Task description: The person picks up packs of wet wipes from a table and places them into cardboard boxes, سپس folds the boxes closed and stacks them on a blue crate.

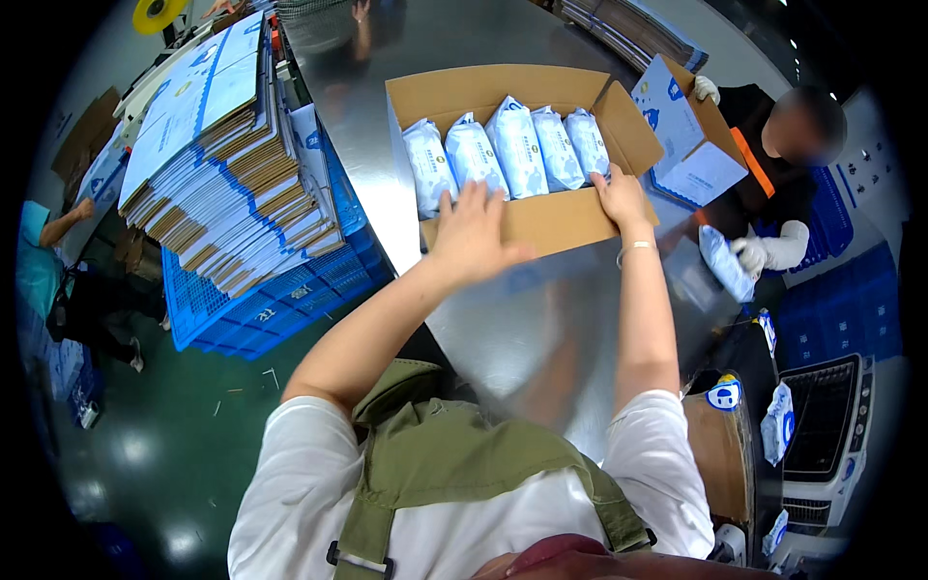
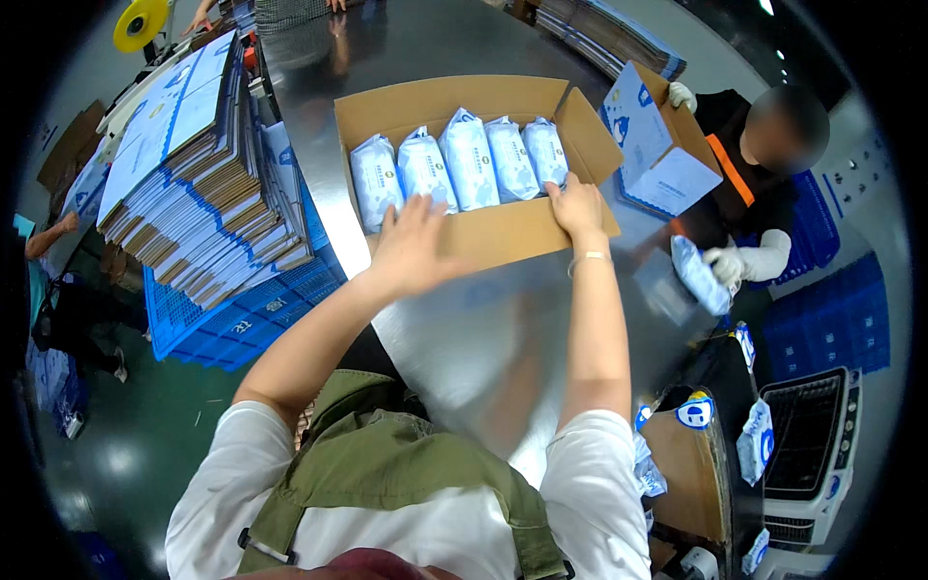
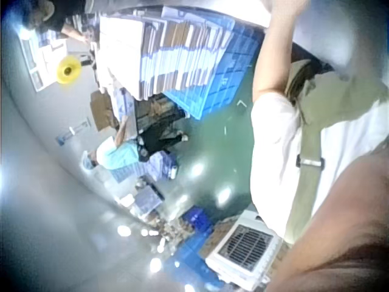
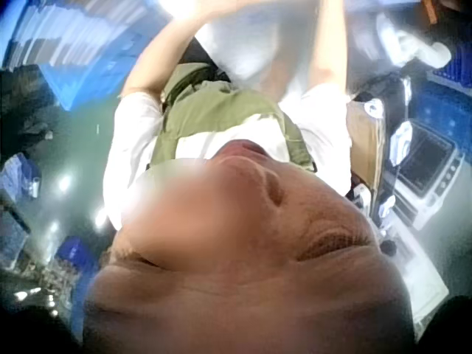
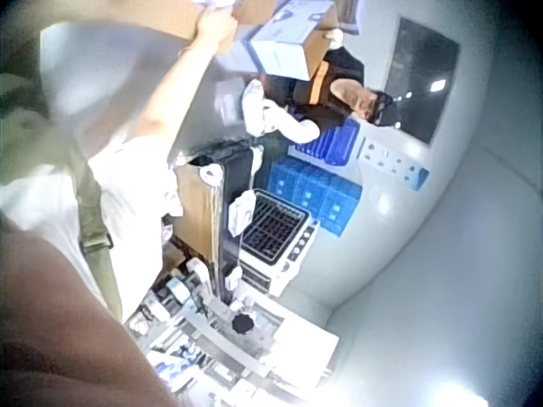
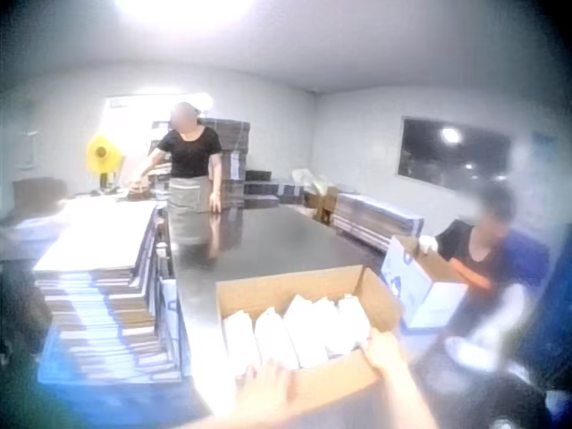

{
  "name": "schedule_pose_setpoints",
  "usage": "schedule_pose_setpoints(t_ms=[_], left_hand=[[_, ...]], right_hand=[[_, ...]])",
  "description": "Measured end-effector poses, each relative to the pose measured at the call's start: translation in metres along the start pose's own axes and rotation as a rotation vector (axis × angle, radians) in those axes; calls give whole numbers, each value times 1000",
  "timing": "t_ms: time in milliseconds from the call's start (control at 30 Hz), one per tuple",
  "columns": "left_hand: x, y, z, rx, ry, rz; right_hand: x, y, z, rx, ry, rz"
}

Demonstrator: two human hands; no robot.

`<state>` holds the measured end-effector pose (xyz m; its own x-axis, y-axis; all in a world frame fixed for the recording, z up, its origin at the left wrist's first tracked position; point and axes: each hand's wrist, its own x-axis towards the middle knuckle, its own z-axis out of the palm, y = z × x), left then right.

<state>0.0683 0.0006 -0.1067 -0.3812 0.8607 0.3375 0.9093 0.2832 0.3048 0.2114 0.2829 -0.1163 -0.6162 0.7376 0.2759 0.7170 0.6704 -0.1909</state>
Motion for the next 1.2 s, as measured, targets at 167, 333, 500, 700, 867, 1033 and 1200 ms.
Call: schedule_pose_setpoints(t_ms=[167, 333, 500, 700, 867, 1033, 1200], left_hand=[[-24, -45, -29, 202, -160, 424], [36, -92, -115, 43, -520, 284], [75, -97, -42, -111, -213, 341], [28, -128, -162, -63, 237, 480], [27, -329, -280, 677, 820, -238], [-33, -457, -344, 268, 113, -1225], [-3, -424, -323, 296, 146, -1353]], right_hand=[[-139, -2, -56, 188, 38, -244], [-331, -1, -103, 807, 290, -124], [-373, -51, -4, 606, 80, 198], [-290, -128, 40, 1171, 404, 146], [-105, -168, 70, 1012, 427, -99], [-29, -182, 40, 622, -285, -347], [-117, -177, 94, 647, -272, -371]])
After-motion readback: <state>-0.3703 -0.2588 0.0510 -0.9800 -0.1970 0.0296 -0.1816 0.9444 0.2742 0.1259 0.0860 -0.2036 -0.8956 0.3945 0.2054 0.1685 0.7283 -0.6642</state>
